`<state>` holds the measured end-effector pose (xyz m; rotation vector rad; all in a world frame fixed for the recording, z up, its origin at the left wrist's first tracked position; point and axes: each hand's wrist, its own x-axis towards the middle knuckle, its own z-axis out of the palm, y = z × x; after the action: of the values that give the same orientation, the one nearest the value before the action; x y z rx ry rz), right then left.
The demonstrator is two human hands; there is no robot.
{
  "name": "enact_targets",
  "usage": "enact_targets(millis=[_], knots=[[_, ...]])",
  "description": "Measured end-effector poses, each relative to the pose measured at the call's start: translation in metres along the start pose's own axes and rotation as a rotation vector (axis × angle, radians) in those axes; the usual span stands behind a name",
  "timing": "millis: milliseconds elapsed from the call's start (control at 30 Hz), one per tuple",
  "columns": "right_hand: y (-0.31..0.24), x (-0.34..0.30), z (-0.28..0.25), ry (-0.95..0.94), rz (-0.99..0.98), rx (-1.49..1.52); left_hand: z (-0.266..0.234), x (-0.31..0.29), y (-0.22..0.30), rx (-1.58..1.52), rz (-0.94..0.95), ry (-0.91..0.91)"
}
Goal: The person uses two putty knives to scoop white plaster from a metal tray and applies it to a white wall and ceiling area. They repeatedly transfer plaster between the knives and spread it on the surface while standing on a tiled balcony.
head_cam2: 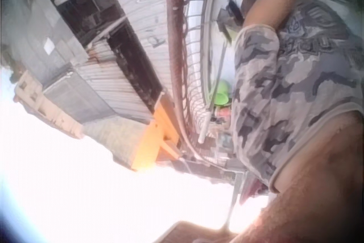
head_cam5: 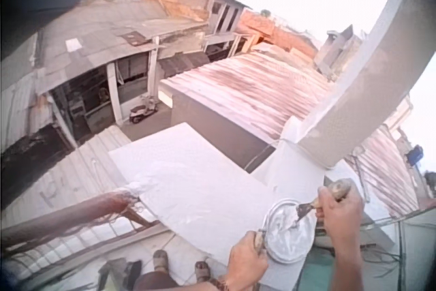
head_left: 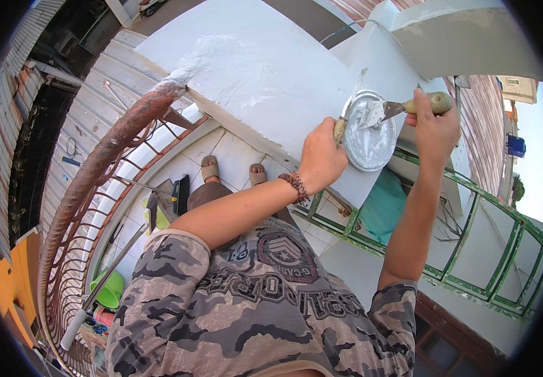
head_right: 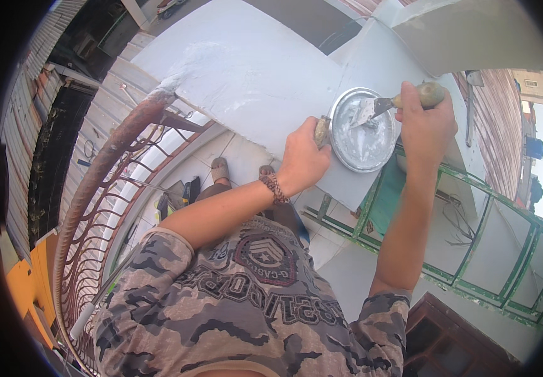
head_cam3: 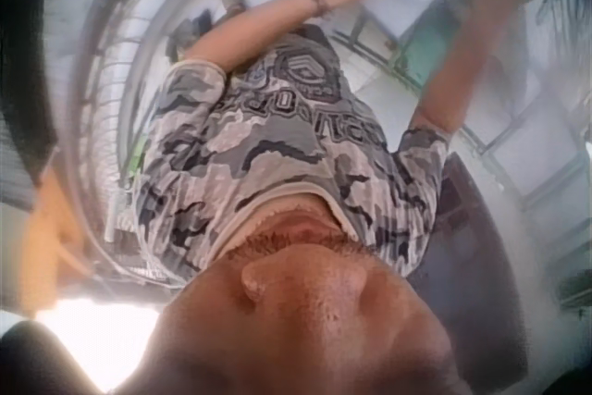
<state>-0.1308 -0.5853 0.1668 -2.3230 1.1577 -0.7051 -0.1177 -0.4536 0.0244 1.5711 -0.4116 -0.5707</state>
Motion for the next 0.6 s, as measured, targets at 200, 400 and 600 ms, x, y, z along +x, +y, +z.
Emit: enact_targets(millis=[200,400,600], knots=[[0.002,0.002,-0.006,0.064,-0.020,0.023,-0.010,-0.001,0.001,-0.047,-0.020,-0.048],[0.001,-0.005,-0.002,0.033,0.007,0.026,-0.005,-0.003,-0.004,-0.025,0.021,-0.038],[0.011,-0.008,0.002,0.028,0.012,0.042,-0.007,-0.006,0.001,-0.035,0.000,-0.081]])
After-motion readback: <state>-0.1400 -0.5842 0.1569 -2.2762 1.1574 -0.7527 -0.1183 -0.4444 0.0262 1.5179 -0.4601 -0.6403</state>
